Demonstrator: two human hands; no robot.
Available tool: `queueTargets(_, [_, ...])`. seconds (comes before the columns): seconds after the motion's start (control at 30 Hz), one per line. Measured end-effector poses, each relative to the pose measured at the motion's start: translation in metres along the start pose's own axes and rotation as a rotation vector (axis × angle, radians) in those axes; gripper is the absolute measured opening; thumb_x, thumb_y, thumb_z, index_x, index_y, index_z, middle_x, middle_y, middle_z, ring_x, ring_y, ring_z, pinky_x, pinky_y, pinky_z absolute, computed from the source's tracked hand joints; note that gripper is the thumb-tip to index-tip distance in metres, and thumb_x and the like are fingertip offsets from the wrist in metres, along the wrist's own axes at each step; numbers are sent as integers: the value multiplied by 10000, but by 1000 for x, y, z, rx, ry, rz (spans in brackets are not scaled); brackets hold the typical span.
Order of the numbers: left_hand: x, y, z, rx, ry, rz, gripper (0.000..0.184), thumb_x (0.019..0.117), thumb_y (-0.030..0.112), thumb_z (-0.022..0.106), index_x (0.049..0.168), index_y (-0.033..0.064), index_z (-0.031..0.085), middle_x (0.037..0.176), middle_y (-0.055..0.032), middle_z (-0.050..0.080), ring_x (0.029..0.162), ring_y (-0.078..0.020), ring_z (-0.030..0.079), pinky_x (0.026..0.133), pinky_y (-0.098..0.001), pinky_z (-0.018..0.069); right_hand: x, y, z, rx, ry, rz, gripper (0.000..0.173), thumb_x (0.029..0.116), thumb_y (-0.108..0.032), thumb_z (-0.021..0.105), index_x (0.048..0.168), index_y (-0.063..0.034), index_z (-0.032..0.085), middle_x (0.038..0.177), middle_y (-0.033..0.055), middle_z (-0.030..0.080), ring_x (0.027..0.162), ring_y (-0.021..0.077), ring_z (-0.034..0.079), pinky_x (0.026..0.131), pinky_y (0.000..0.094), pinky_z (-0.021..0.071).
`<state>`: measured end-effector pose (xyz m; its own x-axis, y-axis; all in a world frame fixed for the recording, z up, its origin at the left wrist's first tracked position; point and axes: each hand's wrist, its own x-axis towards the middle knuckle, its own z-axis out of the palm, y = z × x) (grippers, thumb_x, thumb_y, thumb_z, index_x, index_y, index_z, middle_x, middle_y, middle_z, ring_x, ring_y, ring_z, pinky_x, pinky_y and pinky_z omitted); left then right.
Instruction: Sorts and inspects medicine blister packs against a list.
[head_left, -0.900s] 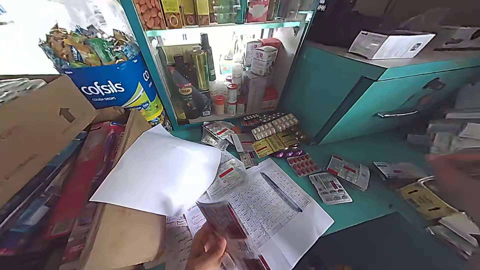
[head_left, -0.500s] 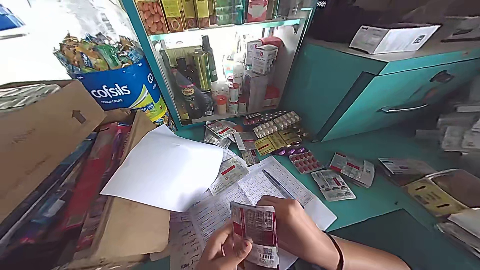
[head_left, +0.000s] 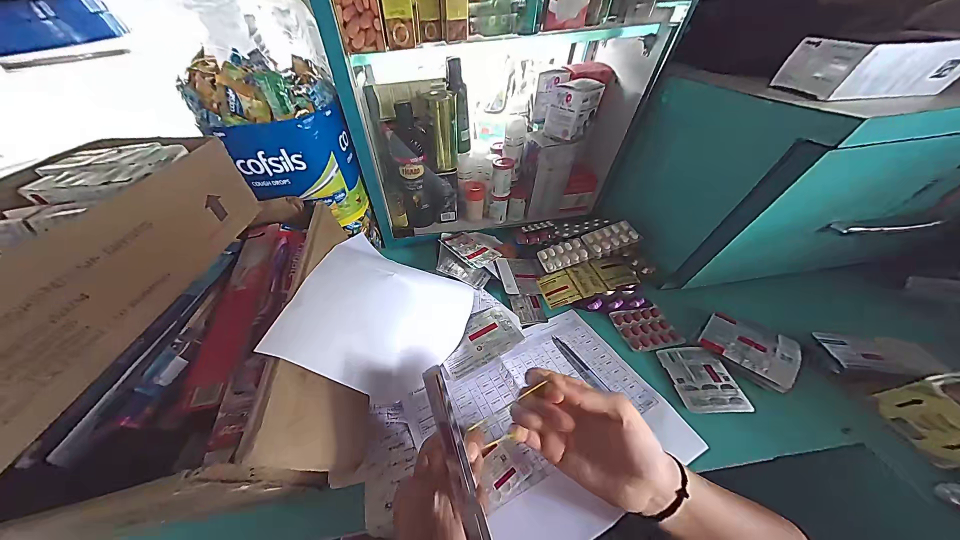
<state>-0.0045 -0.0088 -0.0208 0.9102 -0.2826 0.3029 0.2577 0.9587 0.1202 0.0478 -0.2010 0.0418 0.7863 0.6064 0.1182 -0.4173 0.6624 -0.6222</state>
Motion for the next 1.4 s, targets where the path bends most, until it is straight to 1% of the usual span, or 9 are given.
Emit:
queueTargets(0.1, [0,3,-1,127,34,-21,169,935,151,680,1075,94,755,1004,-26,742,860,-91,728,718,-199,587,-2,-8,-8,-1,-200,-5,250,987,-206,509,943,-163,751,590,-146,563,566,-33,562,676,176,511])
queueTargets(0.23, [4,12,14,712,-82,-16,250,997,260,622,1222,215,721,1100,68,748,997,-8,690,873,-206,559,-8,-16,-10,-520,-442,-31,316,1088,-186,473,1290,-158,715,871,-67,751,641,-74,635,559,85,510])
queueTargets(0.43, [9,29,45,1483,-7,547,276,1038,266,558,1298,228,642,1230,189,674,1122,91,608,974,-141,511,-15,-62,6,-1414,-46,-675,315,962,-319,725,1262,-222,721,1107,-121,763,811,-72,683,683,88,559])
queueTargets(0.53, [18,31,42,1873,-48,731,237,1076,259,497,1185,76,600,1166,44,619,1116,69,571,972,-133,485,-12,-73,22,-1713,6,-799,397,961,-413,713,1272,-167,706,1181,-32,747,843,-53,666,705,99,533])
queueTargets(0.87, [19,19,7,1865,0,617,352,1022,84,515,1295,-138,523,1225,-177,654,1164,-7,605,1015,-166,460,36,-48,33,-1991,-248,-933,255,1031,-212,586,1154,-76,762,829,77,752,672,117,637,578,237,425])
queueTargets(1.0, [21,10,6,1926,35,780,416,1015,56,547,1395,-34,402,1285,-121,649,1119,4,641,955,-159,496,40,-61,45,-2197,-220,-1039,291,1022,-254,552,1108,-76,765,733,73,704,540,178,552,487,321,346])
queueTargets(1.2, [29,8,12,2236,-31,972,259,1017,63,526,1218,192,627,1133,-88,701,911,-152,679,770,-221,535,36,-41,70,-2450,-340,-1038,307,1021,-190,493,1173,-71,731,1015,139,763,499,234,540,458,366,343])
queueTargets(1.3, [28,8,10,2310,-38,1034,189,925,59,613,1044,156,724,926,-94,703,786,-168,668,709,-235,537,39,-24,66,-2504,-441,-1069,289,1018,-125,471,1053,-58,750,927,124,756,449,211,499,430,344,324])
queueTargets(1.4, [24,10,12,2359,-53,1032,89,966,104,603,990,164,665,990,-59,721,813,-139,679,711,-221,539,39,-27,59,-2514,-453,-1026,339,1019,-248,471,1052,-78,762,937,114,764,457,221,518,437,361,338])
